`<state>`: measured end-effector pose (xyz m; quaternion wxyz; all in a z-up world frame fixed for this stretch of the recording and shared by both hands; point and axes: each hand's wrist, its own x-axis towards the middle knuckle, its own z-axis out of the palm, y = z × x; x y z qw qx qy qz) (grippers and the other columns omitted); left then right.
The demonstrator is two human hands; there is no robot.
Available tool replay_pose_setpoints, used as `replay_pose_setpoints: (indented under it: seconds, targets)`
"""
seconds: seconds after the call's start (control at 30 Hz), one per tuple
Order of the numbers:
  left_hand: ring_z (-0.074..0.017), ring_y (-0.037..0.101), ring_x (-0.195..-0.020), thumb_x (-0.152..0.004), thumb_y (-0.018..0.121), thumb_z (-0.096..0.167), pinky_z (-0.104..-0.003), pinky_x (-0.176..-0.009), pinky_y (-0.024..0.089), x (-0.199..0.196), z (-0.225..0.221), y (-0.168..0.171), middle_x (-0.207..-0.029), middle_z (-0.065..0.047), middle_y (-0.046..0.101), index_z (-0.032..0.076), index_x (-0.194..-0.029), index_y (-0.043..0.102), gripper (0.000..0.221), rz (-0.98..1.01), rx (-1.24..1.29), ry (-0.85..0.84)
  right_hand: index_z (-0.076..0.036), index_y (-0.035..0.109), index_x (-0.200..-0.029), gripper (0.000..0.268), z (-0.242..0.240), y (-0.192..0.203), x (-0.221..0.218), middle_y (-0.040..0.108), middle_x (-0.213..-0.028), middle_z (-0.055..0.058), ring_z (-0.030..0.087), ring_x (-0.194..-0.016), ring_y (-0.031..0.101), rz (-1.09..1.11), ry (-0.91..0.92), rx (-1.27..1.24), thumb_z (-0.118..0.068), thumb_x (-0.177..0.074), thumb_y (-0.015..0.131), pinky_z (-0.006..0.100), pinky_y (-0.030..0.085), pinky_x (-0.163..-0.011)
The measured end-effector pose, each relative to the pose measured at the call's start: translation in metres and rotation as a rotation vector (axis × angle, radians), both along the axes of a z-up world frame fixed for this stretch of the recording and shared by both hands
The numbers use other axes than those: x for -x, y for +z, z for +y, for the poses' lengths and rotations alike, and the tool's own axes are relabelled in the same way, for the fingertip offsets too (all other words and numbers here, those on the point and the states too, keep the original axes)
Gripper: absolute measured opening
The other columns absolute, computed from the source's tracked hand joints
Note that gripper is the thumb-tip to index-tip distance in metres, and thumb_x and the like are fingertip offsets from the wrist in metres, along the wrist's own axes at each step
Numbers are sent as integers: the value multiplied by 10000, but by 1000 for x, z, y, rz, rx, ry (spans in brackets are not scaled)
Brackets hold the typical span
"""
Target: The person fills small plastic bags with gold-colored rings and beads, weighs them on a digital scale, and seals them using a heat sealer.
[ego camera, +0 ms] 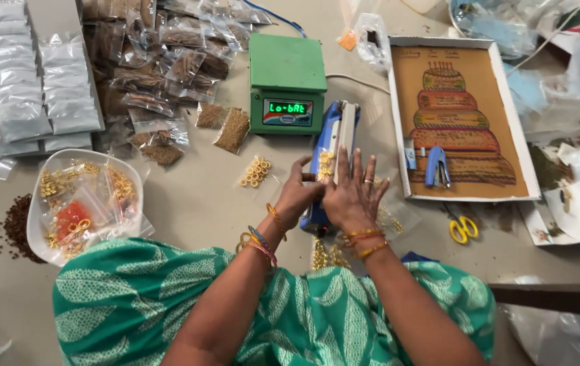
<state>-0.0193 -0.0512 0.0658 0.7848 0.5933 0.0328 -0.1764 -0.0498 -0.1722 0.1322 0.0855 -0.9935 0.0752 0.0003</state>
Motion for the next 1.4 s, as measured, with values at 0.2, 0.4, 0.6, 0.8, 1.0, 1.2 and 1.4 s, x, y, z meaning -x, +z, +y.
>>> replay_pose_setpoints:
  seconds: [0.2,0.4,0.6,0.8,1.0,1.2,1.4]
  targets:
    - [-150,650,-809,-908,708,161,-299,-693,580,8,4,-28,-1118,-132,637,54,-1474,359,674,96,56,60,-289,142,-1634,753,4,6,3,174,-1693,120,429,-1553,51,8,-26,2,-483,-979,461,738,42,-1155]
    - [-155,669,-785,-929,673,176,-292,-674,562,20,20,-48,-1084,-105,666,-3,-1400,488,538,76,68,59,-286,186,-1622,702,1,6,4,260,-1669,124,414,-1547,108,-49,-74,-69,-524,-1002,414,725,58,-1170]
    - [-148,674,-764,-912,699,210,-289,-660,575,31,29,-42,-1076,-83,690,33,-1343,556,488,142,-75,100,-109,401,-1547,658,-9,1,23,523,-1526,178,343,-1466,462,-425,28,-216,-528,-1043,462,469,366,-1239]
    - [-148,685,-725,-907,696,218,-296,-626,568,32,29,-46,-1039,-89,710,33,-1298,607,441,122,-154,110,-31,450,-1507,548,-32,17,72,556,-1449,255,383,-1314,581,-630,74,-618,-403,-1104,455,431,504,-1029]
    - [-152,687,-728,-905,699,220,-298,-620,568,35,28,-45,-1018,-91,716,33,-1286,625,431,134,-172,108,-115,644,-1321,424,-55,-46,75,716,-1211,191,341,-1081,711,-451,-183,-595,-387,-1028,505,428,554,-896]
    - [-140,670,-731,-913,682,222,-286,-633,563,32,29,-44,-1015,-79,722,27,-1284,626,423,146,-119,114,-32,658,-1153,319,-55,-84,58,644,-1368,230,408,-1245,613,-509,248,-300,-311,-1122,506,483,504,-1053]
    - [-151,671,-742,-894,677,175,-288,-627,549,26,22,-49,-1019,-77,723,30,-1283,621,419,168,-30,110,-91,449,-1555,627,-32,-59,64,601,-1348,220,395,-1332,512,-295,274,-92,-462,-1049,438,591,268,-1167]
